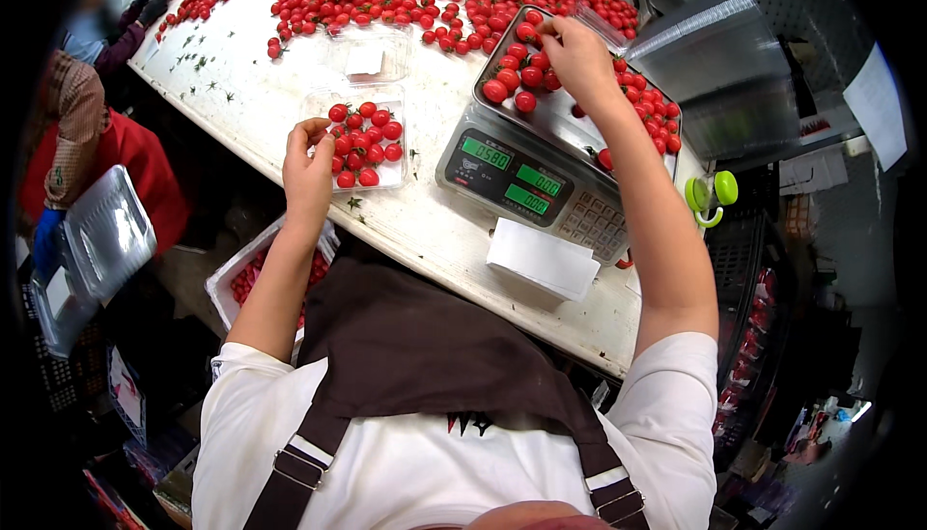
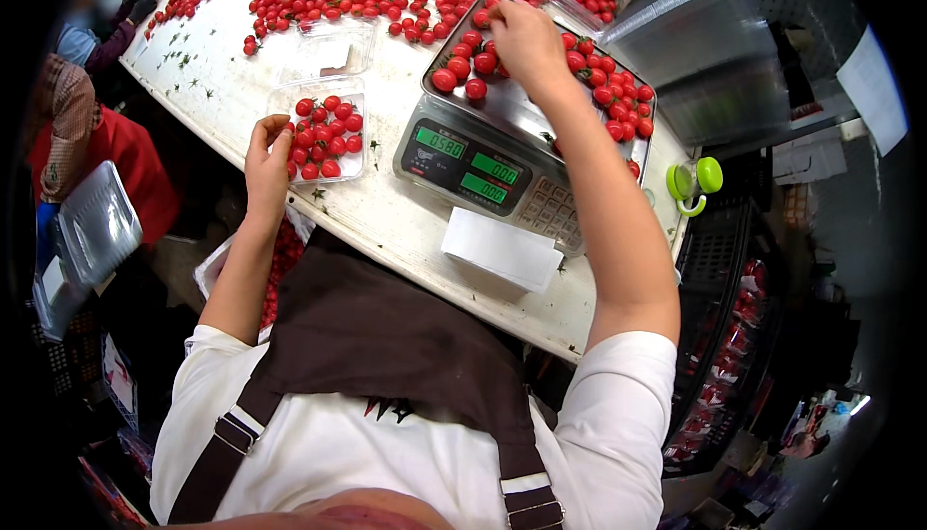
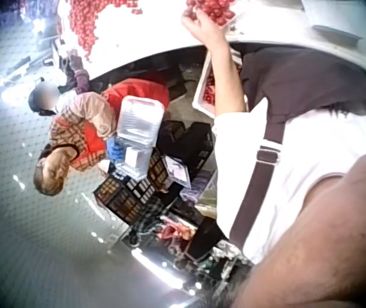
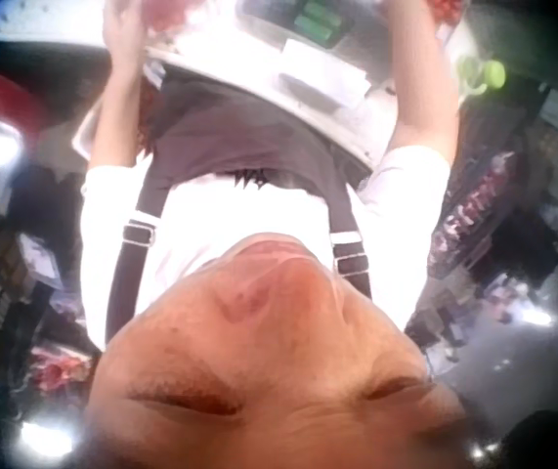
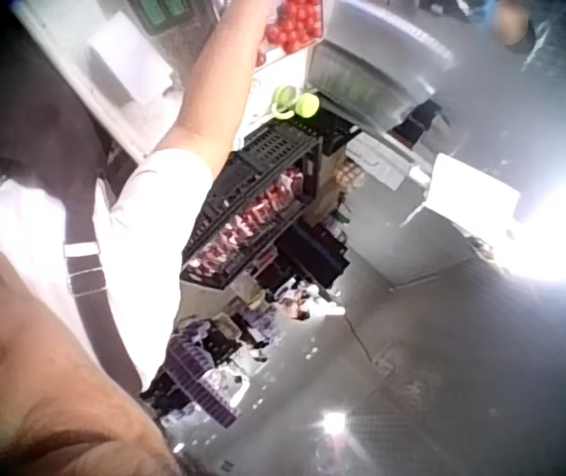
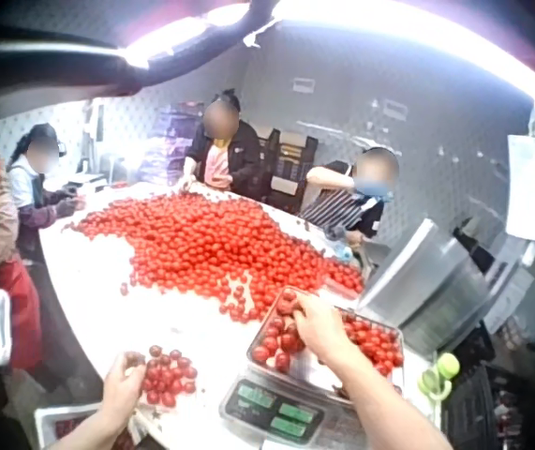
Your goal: The person picks cherry tomatoes from a table, places them on a digital scale, and transfers them into a plastic container. They repeat this process to fill the container, then seal it with a lid and place it on a shelf.
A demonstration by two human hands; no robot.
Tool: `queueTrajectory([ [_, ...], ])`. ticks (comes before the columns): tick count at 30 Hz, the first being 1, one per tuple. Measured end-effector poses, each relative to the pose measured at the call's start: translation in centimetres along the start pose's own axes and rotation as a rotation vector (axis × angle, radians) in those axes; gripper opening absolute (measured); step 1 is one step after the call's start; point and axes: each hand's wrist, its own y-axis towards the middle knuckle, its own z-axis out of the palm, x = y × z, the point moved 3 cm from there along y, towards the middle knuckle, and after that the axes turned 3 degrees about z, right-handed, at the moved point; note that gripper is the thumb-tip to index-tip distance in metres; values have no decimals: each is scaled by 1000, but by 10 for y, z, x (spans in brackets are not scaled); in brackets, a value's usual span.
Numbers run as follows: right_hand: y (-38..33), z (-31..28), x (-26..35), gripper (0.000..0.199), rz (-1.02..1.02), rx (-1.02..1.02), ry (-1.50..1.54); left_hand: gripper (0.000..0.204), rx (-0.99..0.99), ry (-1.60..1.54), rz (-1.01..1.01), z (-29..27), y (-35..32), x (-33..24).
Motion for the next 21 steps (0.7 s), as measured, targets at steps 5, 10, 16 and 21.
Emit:
queueTrajectory([
  [5,2,11,-37,24,-68,152,-281,21,40,-122,-20,10,-7,-11],
  [10,7,5,-43,28,47,323,-223,20,59,-160,-51,10,-10,-21],
  [16,-21,-27,-48,44,-25,214,-129,22,105,-141,-32,16,-11,-27],
  [21,-42,-87,-157,61,178,-59,-125,22,155,-187,-50,20,-11,-33],
])
